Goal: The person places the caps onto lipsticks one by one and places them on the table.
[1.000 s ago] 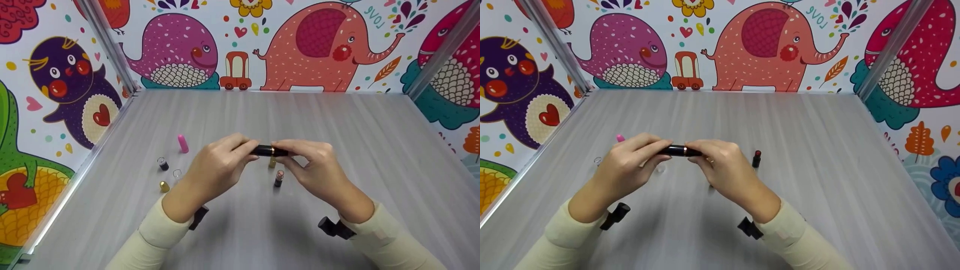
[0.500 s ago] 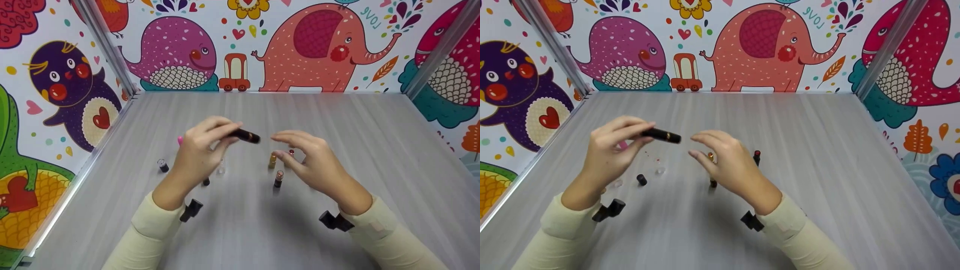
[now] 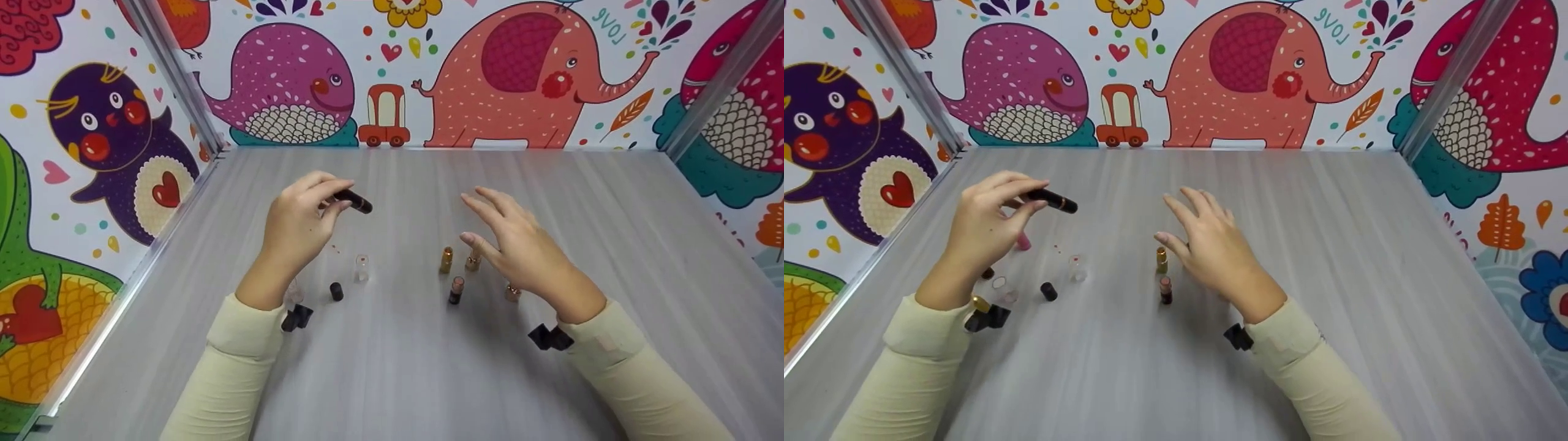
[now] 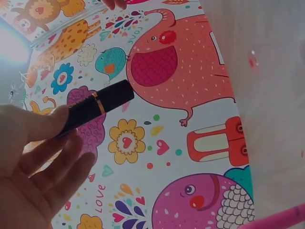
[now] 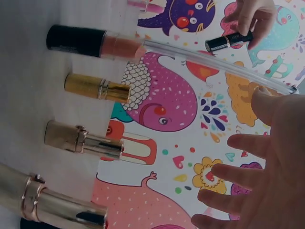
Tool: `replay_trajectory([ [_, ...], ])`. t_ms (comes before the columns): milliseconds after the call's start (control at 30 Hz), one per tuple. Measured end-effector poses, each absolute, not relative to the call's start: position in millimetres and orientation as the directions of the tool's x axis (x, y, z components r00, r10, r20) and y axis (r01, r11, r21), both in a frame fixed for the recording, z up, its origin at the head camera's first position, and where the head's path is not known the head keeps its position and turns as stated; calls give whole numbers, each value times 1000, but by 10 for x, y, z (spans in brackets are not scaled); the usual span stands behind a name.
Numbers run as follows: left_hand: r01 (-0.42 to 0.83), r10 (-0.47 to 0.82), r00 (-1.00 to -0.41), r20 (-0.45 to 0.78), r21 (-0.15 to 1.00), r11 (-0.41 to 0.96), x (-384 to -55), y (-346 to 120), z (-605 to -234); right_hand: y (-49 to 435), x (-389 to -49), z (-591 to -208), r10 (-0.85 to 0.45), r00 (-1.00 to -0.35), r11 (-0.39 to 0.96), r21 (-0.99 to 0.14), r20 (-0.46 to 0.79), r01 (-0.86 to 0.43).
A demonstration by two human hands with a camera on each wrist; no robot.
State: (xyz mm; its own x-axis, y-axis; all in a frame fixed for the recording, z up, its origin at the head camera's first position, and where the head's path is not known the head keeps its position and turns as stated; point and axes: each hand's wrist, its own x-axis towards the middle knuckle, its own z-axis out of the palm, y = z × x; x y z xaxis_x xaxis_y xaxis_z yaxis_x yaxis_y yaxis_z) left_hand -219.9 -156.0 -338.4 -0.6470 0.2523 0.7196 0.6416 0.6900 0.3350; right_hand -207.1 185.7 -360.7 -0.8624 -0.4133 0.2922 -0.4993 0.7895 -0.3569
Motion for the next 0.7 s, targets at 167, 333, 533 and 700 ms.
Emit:
replay_trajectory([
  [167, 554, 225, -710, 667, 332, 763, -2300, -1667, -3443, 1905, -2127, -3614, -411, -873, 796, -363, 263, -484],
  [333, 461, 206, -780, 590, 321, 827, -2375, -1772, -3496, 1962, -2178, -3617, -389, -885, 815, -352, 256, -461],
  [533, 391, 223, -838, 498, 264, 881, -2451, -1860, -3580, 2026, -2250, -3654, -366, -900, 839, -335, 236, -429],
  [700, 361, 233, -872, 430, 245, 900, -2488, -1906, -3652, 2035, -2280, -3674, -356, -911, 849, -335, 209, -409],
])
